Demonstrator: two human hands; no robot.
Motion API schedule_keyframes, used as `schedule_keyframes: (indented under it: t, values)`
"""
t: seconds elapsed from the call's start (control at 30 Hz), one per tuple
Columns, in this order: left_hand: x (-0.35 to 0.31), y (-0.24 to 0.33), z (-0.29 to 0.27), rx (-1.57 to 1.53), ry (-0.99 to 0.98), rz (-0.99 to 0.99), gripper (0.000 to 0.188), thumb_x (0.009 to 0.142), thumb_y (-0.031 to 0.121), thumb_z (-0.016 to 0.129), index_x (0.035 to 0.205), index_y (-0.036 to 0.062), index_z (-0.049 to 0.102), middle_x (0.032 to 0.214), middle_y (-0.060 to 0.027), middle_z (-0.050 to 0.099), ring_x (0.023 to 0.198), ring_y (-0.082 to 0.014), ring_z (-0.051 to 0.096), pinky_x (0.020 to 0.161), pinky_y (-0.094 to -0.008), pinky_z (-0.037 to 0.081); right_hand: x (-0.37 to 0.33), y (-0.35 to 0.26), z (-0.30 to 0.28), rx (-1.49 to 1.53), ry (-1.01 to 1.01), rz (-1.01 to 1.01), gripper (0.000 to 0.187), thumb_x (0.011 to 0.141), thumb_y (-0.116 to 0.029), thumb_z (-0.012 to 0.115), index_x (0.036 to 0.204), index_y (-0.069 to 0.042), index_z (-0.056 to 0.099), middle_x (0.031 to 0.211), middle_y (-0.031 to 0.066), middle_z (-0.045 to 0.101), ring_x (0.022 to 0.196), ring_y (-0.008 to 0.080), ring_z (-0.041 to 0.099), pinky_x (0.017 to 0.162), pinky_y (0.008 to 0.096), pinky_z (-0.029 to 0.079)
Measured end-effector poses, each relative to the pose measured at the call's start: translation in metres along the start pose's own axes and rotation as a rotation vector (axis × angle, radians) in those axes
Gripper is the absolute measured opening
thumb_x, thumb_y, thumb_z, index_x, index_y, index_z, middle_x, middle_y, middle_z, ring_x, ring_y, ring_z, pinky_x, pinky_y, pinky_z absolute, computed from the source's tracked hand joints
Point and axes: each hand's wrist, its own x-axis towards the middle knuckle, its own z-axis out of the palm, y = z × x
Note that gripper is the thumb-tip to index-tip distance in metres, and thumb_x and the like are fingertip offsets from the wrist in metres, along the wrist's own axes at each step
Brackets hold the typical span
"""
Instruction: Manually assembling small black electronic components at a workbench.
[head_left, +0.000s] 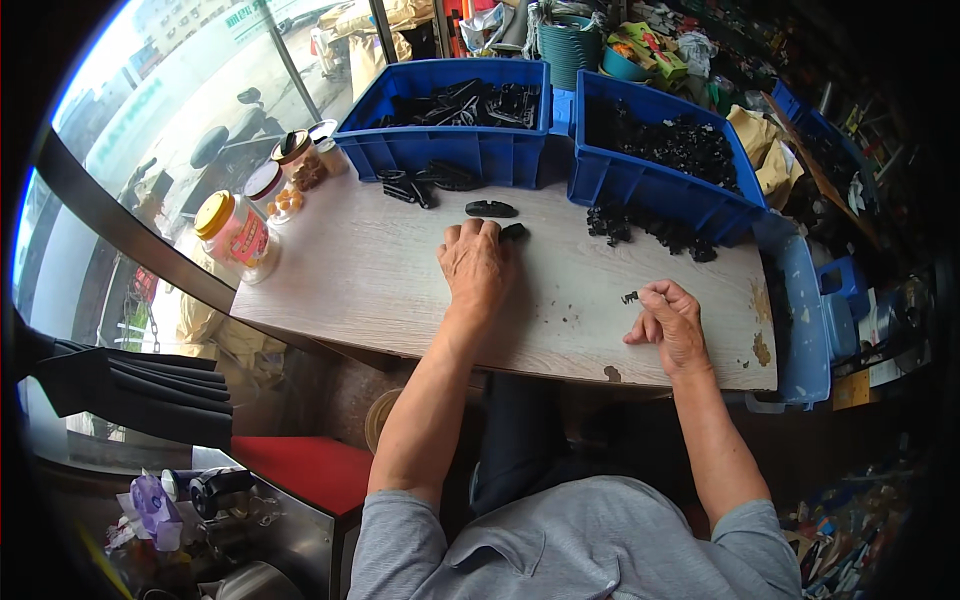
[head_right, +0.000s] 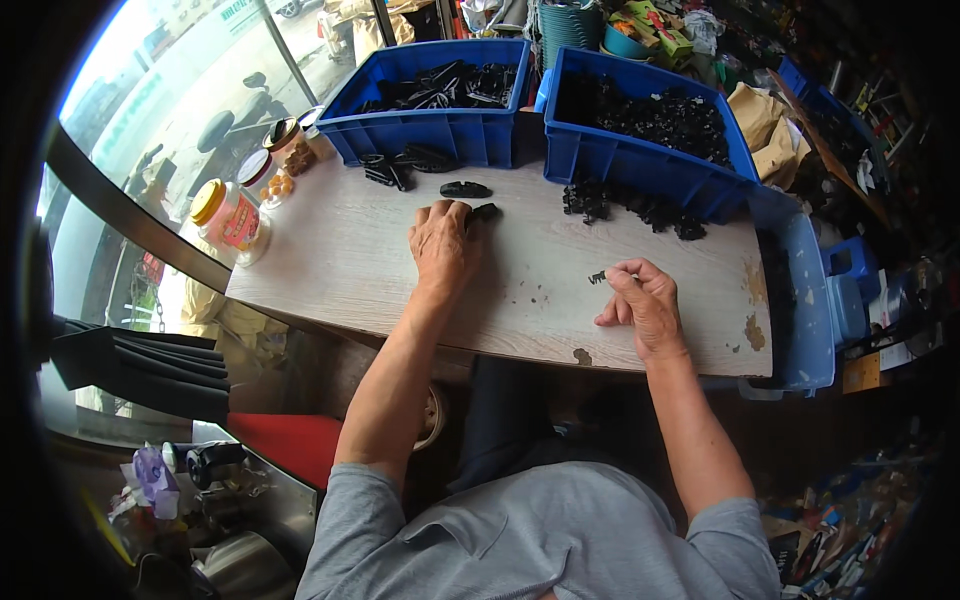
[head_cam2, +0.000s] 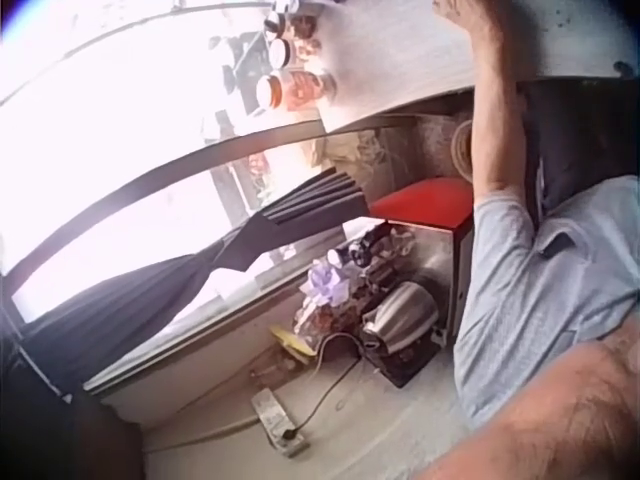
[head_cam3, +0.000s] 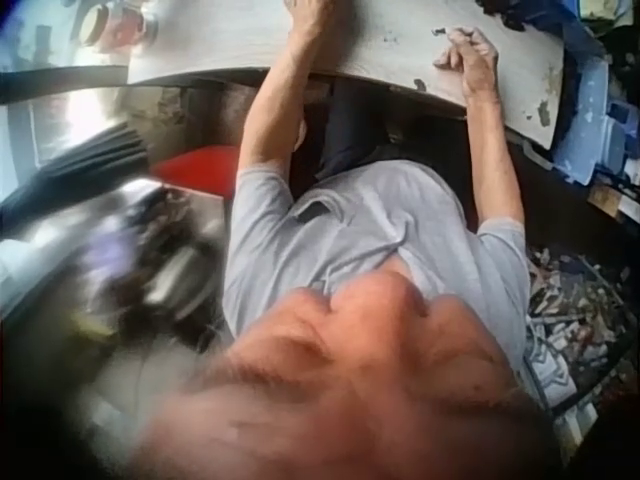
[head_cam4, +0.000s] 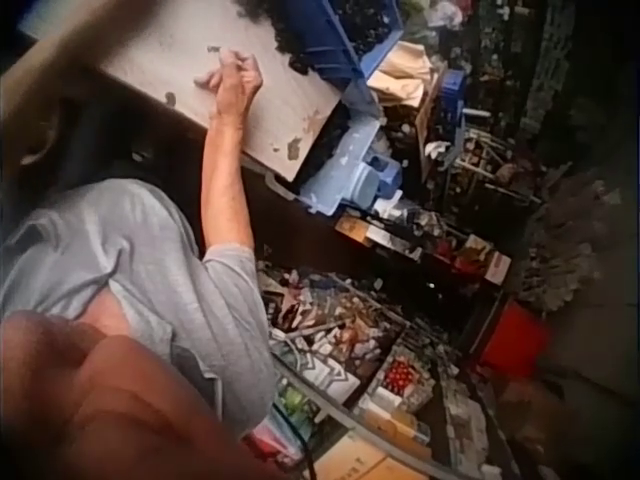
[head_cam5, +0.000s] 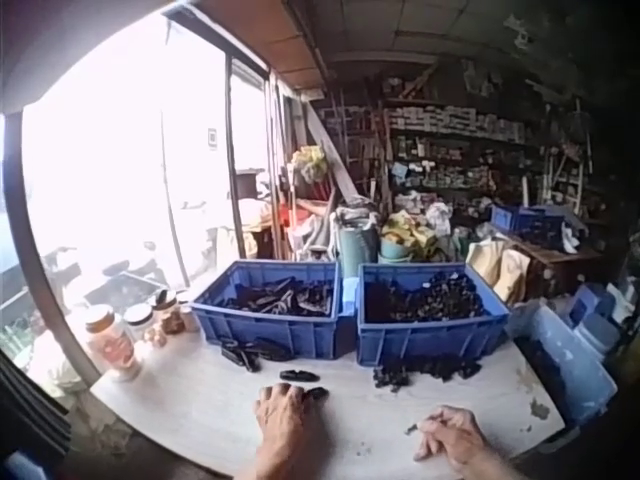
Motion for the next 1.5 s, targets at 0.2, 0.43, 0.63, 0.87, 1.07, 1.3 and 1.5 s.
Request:
schedule_keyframes:
  t: [0.2,0.43,0.63,0.87,1.07,1.3,1.5]
  values:
    - [-0.035,0.050,0.002,-0.781,-0.097,-0.129,0.019,0.084,0.013,0.070,0.096,0.0013,0.060,0.079,-0.0123,0.066,0.067,-0.0237,0.063,0.063,-0.0365,0.049,-0.001,0.003,0.008,0.139,0.035,-0.025,0.011,0.089,-0.019,0.069,0.092,-0.011,0.063,0.052,0.0002,0.050,0.051,0.0148,0.057,0.062,0.0428,0.060]
    - [-0.070,0.105,-0.002,-1.500,-0.444,-0.467,0.021,0.086,0.006,0.072,0.103,-0.0005,0.063,0.083,-0.0027,0.066,0.070,-0.0055,0.057,0.062,-0.0213,0.048,0.000,0.005,0.014,0.169,-0.004,-0.074,0.010,0.088,-0.016,0.073,0.093,-0.009,0.067,0.062,-0.0018,0.058,0.055,0.0089,0.056,0.054,0.0240,0.048]
    - [-0.070,0.107,0.003,-1.518,-0.458,-0.460,0.023,0.084,0.008,0.073,0.102,-0.0033,0.064,0.083,-0.0031,0.066,0.071,-0.0064,0.059,0.065,-0.0214,0.049,-0.003,0.005,0.018,0.122,0.018,-0.064,0.010,0.086,-0.014,0.075,0.091,-0.008,0.070,0.070,-0.0020,0.064,0.055,0.0039,0.054,0.049,0.0158,0.036]
    - [-0.065,0.109,0.001,-1.430,-0.469,-0.460,0.022,0.086,0.010,0.072,0.103,-0.0033,0.064,0.080,-0.0039,0.066,0.067,-0.0072,0.059,0.061,-0.0209,0.049,-0.001,0.005,0.016,0.071,0.005,-0.037,0.010,0.086,-0.014,0.075,0.092,-0.008,0.070,0.070,-0.0025,0.064,0.054,0.0038,0.052,0.048,0.0161,0.035]
    - [-0.056,0.111,-0.015,-1.516,-0.542,-0.687,0.024,0.086,0.015,0.069,0.095,-0.0067,0.065,0.081,-0.0068,0.067,0.065,-0.0084,0.060,0.061,-0.0234,0.050,0.001,0.011,0.013,0.084,-0.017,0.005,0.010,0.087,-0.014,0.073,0.093,-0.010,0.067,0.074,-0.0017,0.062,0.050,0.0044,0.047,0.047,0.0185,0.036]
    - [-0.059,0.114,-0.014,-1.558,-0.440,-0.772,0.018,0.088,0.012,0.067,0.090,-0.0052,0.064,0.074,-0.0063,0.064,0.058,-0.0089,0.058,0.053,-0.0227,0.049,0.000,-0.008,0.023,-0.112,0.017,0.089,0.025,0.088,-0.031,0.072,0.079,-0.010,0.060,0.067,-0.0038,0.055,0.049,0.0046,0.045,0.045,0.0195,0.034]
    - [-0.061,0.109,-0.015,-1.636,-0.473,-0.741,0.013,0.087,0.009,0.067,0.089,-0.0040,0.063,0.070,-0.0057,0.062,0.055,-0.0086,0.057,0.052,-0.0223,0.049,-0.003,0.004,0.027,-0.152,-0.049,-0.008,0.033,0.087,-0.032,0.070,0.068,-0.012,0.052,0.061,-0.0064,0.048,0.049,0.0034,0.039,0.044,0.0226,0.032]
